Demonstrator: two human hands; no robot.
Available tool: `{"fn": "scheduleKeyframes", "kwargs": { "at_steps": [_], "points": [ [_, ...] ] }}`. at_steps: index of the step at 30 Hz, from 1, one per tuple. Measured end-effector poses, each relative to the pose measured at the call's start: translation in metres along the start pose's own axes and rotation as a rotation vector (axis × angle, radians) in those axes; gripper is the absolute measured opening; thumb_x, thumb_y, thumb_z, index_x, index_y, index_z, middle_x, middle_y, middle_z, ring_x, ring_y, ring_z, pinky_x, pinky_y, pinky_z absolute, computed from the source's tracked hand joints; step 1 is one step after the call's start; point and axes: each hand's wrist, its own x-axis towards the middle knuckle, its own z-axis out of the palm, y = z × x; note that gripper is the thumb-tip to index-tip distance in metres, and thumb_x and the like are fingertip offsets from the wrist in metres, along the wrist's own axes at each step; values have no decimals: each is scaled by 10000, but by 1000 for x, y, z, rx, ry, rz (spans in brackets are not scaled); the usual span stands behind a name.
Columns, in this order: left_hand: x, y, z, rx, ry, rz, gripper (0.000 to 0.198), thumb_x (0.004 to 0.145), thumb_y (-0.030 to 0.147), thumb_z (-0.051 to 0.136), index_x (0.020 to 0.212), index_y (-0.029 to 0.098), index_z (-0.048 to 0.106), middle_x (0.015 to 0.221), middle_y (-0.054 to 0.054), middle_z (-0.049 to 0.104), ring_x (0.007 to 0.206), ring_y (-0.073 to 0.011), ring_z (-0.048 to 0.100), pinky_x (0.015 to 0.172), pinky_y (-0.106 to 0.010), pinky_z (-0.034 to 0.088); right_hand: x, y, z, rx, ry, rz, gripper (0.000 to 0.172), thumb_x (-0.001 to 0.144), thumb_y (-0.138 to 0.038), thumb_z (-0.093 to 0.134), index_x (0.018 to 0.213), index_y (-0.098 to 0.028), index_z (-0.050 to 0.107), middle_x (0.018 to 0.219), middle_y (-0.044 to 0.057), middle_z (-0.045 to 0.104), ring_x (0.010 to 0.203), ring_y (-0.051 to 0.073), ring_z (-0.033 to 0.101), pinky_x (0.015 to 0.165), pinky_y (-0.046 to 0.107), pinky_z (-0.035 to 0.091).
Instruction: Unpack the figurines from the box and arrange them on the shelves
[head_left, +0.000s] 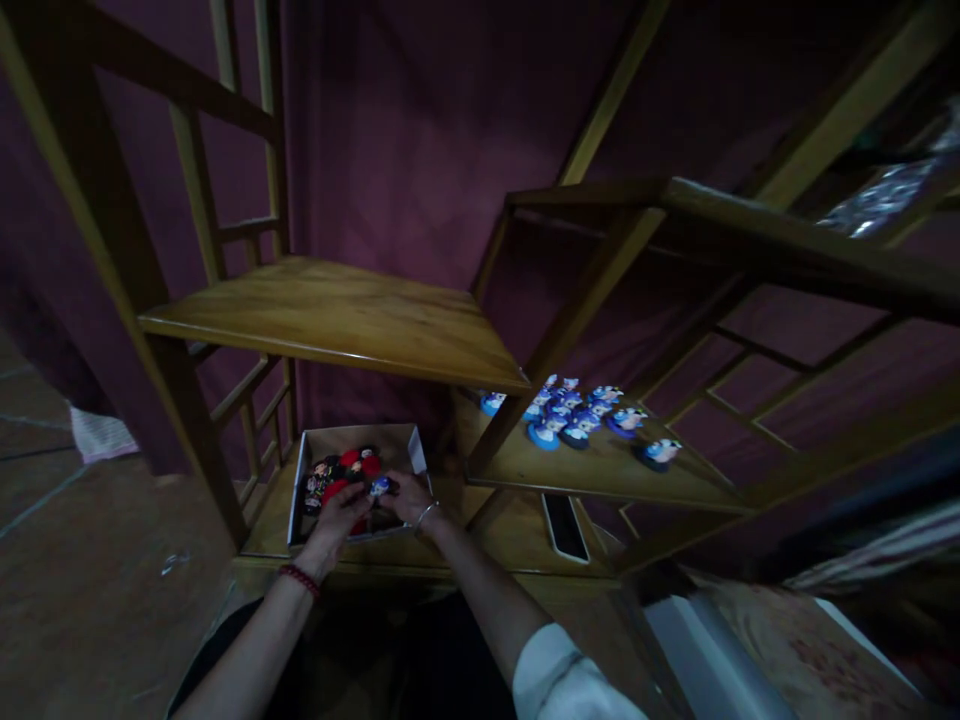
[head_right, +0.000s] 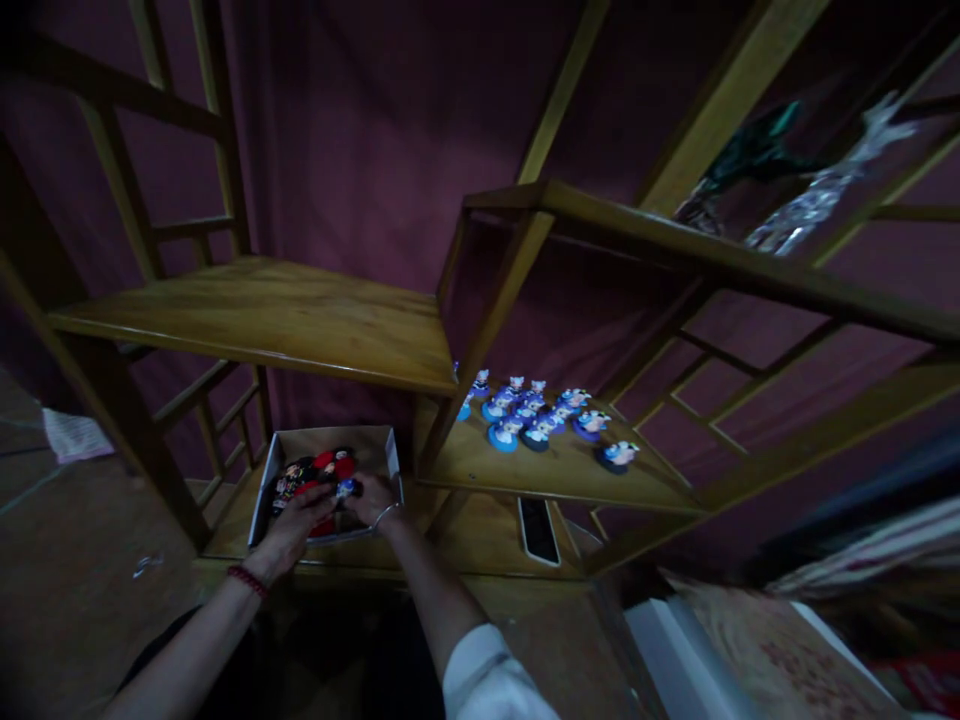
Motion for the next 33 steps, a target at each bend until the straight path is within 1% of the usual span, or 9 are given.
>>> {"fn": "scheduleKeyframes", "kwargs": {
  "at_steps": [4, 7, 10, 13, 17, 20, 23, 29, 33],
  "points": [
    [-17, 2, 6, -29, -54, 7, 263, 606, 69, 670, 850, 137, 598, 776, -22, 653, 651, -122, 615, 615, -228, 496, -17, -8, -2, 71, 25, -29, 291, 609, -175, 616, 888, -258, 603, 809, -44, 641, 766, 145, 575, 703, 255, 442],
    [-32, 3, 11, -102, -113, 4, 181, 640, 34, 625, 788, 132, 591, 725, -17, 646, 641, -123, 617, 637, -249, 511, -34, -14, -6, 159, 18, -66, 278, 605, -175, 615, 878, -229, 607, 809, -35, 638, 771, 144, 577, 704, 253, 444],
    [-50, 6, 17, -121, -117, 12, 153, 639, -1, 607, 721, 126, 582, 677, -7, 636, 618, -108, 610, 648, -238, 512, -51, -20, -12, 265, 12, -82, 258, 610, -172, 609, 866, -203, 609, 813, -25, 640, 768, 138, 578, 704, 246, 444],
    [-68, 8, 24, -99, -112, 37, 154, 599, 10, 647, 674, 123, 575, 637, 6, 622, 598, -104, 600, 641, -238, 510, -70, -25, -19, 325, 26, -60, 221, 606, -167, 614, 827, -181, 612, 783, -20, 641, 723, 131, 575, 688, 243, 443],
    [-84, 0, 29, -76, -166, 60, 222, 516, 84, 726, 692, 112, 592, 664, -12, 634, 636, -132, 604, 661, -276, 503, -96, -30, -29, 335, 62, -40, 147, 601, -160, 618, 748, -161, 609, 719, -23, 630, 662, 117, 557, 642, 226, 434],
    [-91, -11, 31, -31, -166, 73, 292, 471, 154, 758, 716, 115, 604, 701, -31, 645, 678, -161, 611, 669, -292, 495, -114, -29, -35, 331, 61, -35, 116, 600, -160, 620, 714, -163, 603, 682, -32, 619, 648, 112, 547, 625, 215, 426],
    [-100, -18, 36, 16, -181, 72, 296, 466, 194, 760, 707, 119, 606, 719, -45, 650, 702, -176, 612, 682, -301, 490, -128, -23, -40, 340, 59, -38, 108, 601, -150, 616, 708, -162, 605, 677, -28, 622, 645, 112, 548, 627, 214, 426],
    [-121, -17, 55, 54, -336, 64, 294, 494, 229, 742, 739, 120, 624, 806, -71, 657, 762, -185, 607, 716, -308, 478, -148, -10, -52, 340, 103, -31, 149, 600, -195, 617, 745, -162, 621, 735, -13, 644, 701, 135, 564, 651, 234, 436],
    [-129, -15, 66, 92, -349, 54, 289, 496, 207, 738, 748, 125, 622, 794, -58, 655, 771, -186, 603, 707, -306, 476, -163, -9, -66, 398, 110, -52, 146, 604, -212, 604, 739, -157, 610, 732, -14, 638, 693, 134, 562, 663, 243, 437]
  ]
}}
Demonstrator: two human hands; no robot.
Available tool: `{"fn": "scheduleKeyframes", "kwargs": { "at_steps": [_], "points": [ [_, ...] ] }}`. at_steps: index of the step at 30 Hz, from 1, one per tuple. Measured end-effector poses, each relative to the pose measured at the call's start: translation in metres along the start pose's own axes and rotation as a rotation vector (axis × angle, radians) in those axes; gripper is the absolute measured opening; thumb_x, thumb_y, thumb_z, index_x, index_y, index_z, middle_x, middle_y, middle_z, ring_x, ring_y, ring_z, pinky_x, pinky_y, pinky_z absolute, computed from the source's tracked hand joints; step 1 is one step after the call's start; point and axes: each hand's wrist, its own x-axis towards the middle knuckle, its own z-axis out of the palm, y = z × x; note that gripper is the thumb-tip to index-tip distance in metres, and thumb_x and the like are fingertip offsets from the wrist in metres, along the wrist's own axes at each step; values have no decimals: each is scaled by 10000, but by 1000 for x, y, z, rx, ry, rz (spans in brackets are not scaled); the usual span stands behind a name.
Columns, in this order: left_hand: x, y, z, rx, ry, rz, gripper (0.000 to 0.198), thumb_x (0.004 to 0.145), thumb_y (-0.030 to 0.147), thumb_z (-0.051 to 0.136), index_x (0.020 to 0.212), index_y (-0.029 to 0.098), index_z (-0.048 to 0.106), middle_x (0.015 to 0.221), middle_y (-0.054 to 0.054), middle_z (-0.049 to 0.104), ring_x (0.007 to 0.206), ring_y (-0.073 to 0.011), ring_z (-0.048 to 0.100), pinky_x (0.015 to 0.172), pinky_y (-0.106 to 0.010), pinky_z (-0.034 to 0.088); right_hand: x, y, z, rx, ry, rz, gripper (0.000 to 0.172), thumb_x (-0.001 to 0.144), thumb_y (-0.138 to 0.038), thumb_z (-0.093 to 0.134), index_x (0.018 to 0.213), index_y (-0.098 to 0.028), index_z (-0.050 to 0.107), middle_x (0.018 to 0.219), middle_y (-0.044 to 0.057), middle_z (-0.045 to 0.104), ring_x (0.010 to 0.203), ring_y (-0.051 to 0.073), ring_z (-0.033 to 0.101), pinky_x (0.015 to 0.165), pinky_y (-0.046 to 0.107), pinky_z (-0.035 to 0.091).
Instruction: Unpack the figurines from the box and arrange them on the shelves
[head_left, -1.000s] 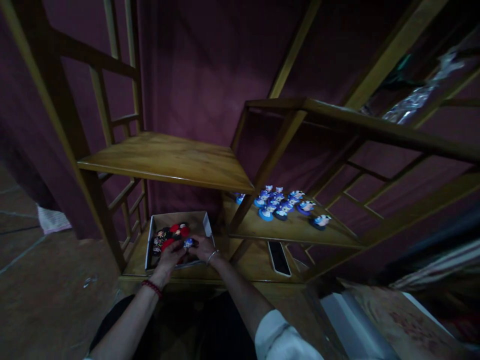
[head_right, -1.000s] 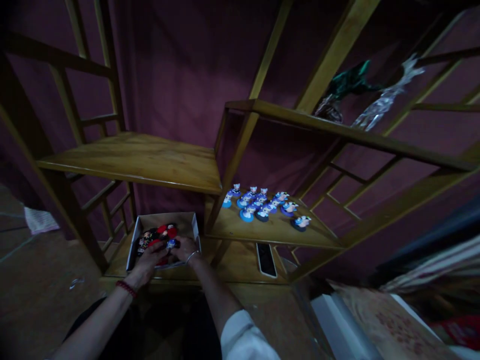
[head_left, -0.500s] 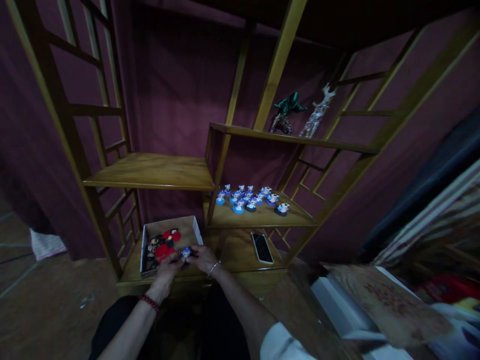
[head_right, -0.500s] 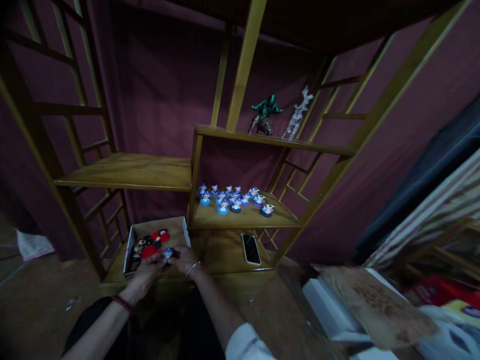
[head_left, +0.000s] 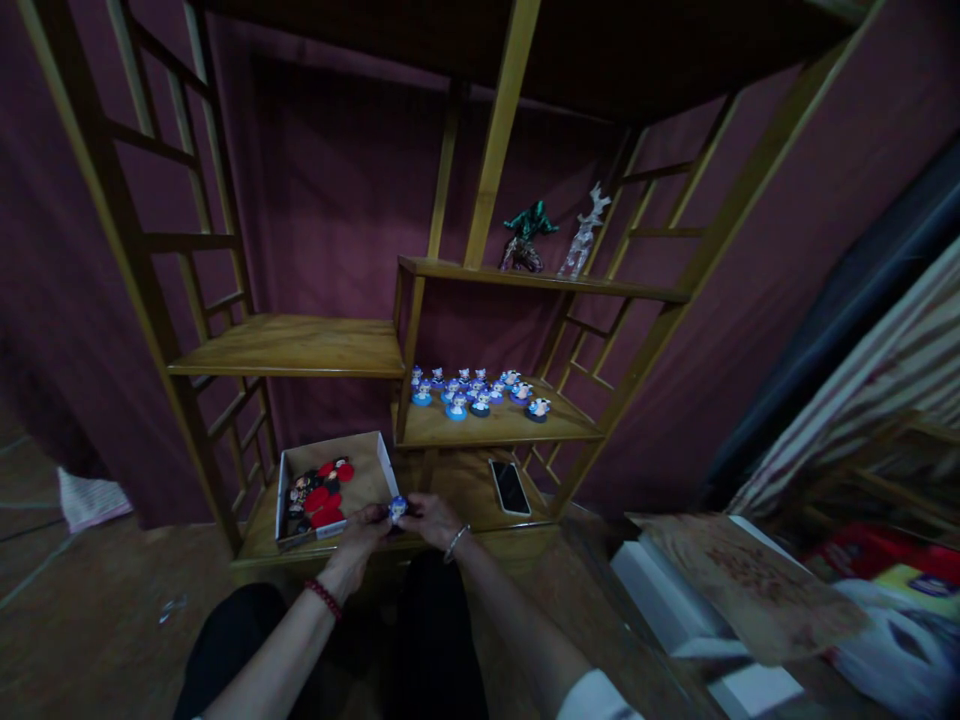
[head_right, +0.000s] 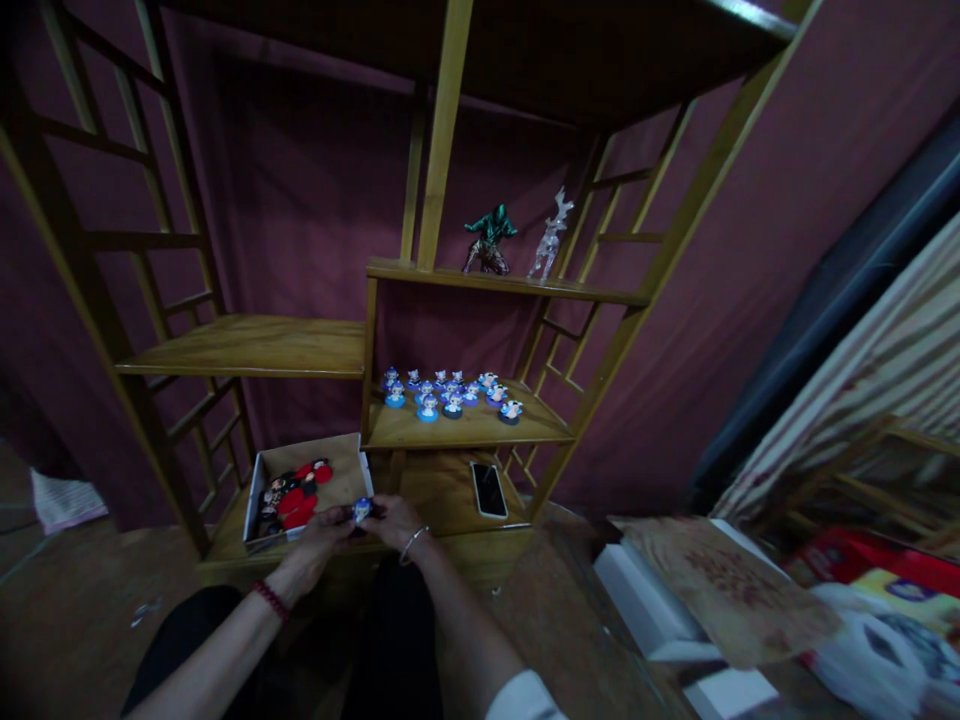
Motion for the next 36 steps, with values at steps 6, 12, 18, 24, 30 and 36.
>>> {"fn": "scheduleKeyframes", "kwargs": {
  "at_steps": [6, 12, 18, 24, 30, 36],
  "points": [
    [-7, 6, 24, 29, 25, -30, 252, 510, 164, 719, 734, 119, 613, 746, -42, 649, 713, -162, 596, 632, -264, 468, -16, -6, -21, -39, 23, -9, 112, 605, -209, 608, 700, -152, 595, 714, -13, 632, 682, 130, 560, 664, 239, 435],
    [-8, 8, 50, 21, 3, -5, 244, 474, 171, 727, 666, 116, 587, 678, -30, 633, 651, -149, 587, 619, -269, 467, -31, -13, -41, -66, 75, -27, 130, 621, -235, 598, 725, -157, 595, 727, -9, 634, 699, 138, 570, 666, 248, 444],
    [1, 7, 76, 69, -26, 37, 237, 496, 189, 714, 692, 118, 603, 686, -39, 638, 653, -154, 589, 605, -262, 456, -45, -24, -65, -81, 125, -60, 162, 636, -278, 595, 755, -168, 601, 770, 9, 643, 742, 155, 577, 702, 271, 456],
    [0, 21, 107, 109, -58, 45, 200, 499, 146, 703, 668, 115, 601, 677, -35, 632, 656, -142, 584, 627, -254, 458, -54, -30, -89, -72, 187, -90, 182, 633, -303, 596, 765, -177, 595, 770, 11, 635, 739, 154, 579, 705, 272, 457],
    [1, 34, 139, 171, -50, 72, 145, 548, 77, 638, 685, 111, 605, 690, -42, 619, 669, -142, 576, 607, -249, 465, -59, -34, -118, -46, 245, -147, 192, 632, -322, 582, 732, -158, 575, 739, 10, 624, 725, 149, 581, 712, 277, 458],
    [2, 47, 169, 184, -116, 125, 133, 582, 22, 555, 645, 122, 618, 685, -41, 630, 679, -131, 571, 638, -238, 466, -59, -41, -147, -128, 301, -120, 266, 655, -339, 579, 852, -161, 602, 820, 28, 651, 774, 161, 596, 711, 280, 464]
  ]
}}
